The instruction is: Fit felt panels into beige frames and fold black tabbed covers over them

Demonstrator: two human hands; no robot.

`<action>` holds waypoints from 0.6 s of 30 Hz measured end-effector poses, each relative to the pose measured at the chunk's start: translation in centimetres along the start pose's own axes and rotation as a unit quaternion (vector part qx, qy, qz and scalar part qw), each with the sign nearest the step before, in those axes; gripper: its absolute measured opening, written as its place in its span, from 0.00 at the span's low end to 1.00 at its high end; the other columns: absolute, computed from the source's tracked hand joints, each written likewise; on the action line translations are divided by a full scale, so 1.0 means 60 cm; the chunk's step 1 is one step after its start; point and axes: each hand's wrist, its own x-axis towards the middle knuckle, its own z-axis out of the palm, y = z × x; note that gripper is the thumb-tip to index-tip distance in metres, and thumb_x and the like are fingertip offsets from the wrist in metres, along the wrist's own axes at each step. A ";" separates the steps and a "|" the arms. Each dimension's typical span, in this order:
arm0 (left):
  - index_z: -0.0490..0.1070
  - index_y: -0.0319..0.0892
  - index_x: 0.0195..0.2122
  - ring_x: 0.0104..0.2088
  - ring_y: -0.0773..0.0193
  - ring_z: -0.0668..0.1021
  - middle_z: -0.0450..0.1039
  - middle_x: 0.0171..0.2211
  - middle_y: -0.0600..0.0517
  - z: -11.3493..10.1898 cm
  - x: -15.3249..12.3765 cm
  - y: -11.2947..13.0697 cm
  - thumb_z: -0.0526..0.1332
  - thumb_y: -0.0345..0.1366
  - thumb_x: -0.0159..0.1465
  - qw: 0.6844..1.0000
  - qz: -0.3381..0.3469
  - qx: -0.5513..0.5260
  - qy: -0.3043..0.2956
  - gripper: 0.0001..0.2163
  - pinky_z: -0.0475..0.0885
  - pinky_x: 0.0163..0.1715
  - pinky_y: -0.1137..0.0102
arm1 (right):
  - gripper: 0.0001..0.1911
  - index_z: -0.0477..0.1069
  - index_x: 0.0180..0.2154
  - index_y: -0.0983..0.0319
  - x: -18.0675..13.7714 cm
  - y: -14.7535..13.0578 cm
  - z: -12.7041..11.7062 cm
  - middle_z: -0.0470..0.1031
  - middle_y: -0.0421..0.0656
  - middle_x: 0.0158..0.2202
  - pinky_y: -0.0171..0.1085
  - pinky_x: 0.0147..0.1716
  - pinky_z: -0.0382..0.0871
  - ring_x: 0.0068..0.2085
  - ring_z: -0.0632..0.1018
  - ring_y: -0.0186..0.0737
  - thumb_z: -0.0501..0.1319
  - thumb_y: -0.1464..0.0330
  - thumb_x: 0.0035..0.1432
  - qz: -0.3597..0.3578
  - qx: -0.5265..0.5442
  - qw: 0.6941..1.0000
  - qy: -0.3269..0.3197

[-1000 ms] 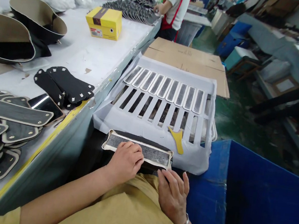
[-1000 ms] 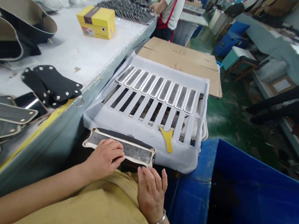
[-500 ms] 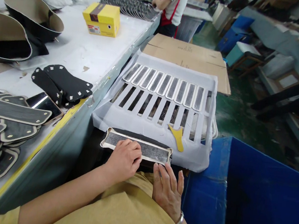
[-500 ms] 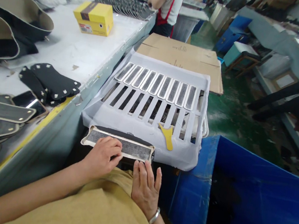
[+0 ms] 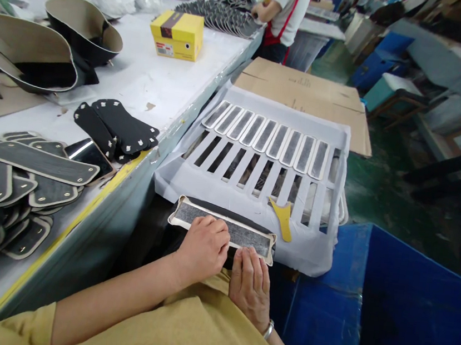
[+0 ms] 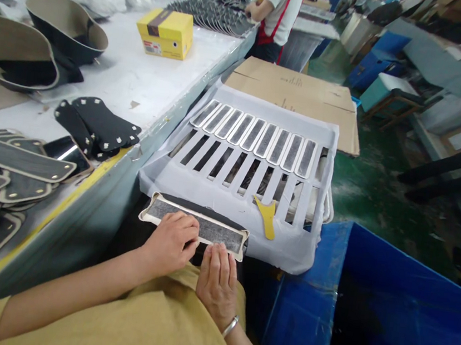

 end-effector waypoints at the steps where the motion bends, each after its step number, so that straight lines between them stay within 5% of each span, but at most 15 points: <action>1: 0.67 0.41 0.26 0.37 0.60 0.68 0.69 0.33 0.51 0.000 0.000 -0.001 0.57 0.32 0.59 1.000 0.000 0.001 0.000 0.05 0.62 0.39 0.62 | 0.19 0.66 0.50 0.74 0.001 -0.002 0.002 0.69 0.56 0.51 0.48 0.53 0.61 0.56 0.65 0.54 0.49 0.79 0.58 -0.004 0.007 1.000 -0.008; 12: 0.70 0.41 0.28 0.41 0.61 0.69 0.71 0.38 0.51 -0.021 -0.025 -0.062 0.57 0.35 0.61 0.998 0.033 -0.048 0.035 0.07 0.63 0.43 0.63 | 0.22 0.62 0.54 0.74 0.008 -0.011 0.012 0.60 0.57 0.58 0.49 0.55 0.58 0.60 0.59 0.55 0.48 0.77 0.58 -0.041 0.032 0.998 -0.040; 18: 0.69 0.41 0.26 0.41 0.60 0.69 0.71 0.38 0.52 -0.026 -0.024 -0.056 0.57 0.32 0.60 0.999 0.009 -0.030 0.039 0.06 0.62 0.42 0.61 | 0.22 0.62 0.53 0.74 0.028 -0.024 0.011 0.62 0.57 0.57 0.48 0.55 0.59 0.59 0.60 0.55 0.50 0.75 0.57 -0.046 0.038 0.998 -0.034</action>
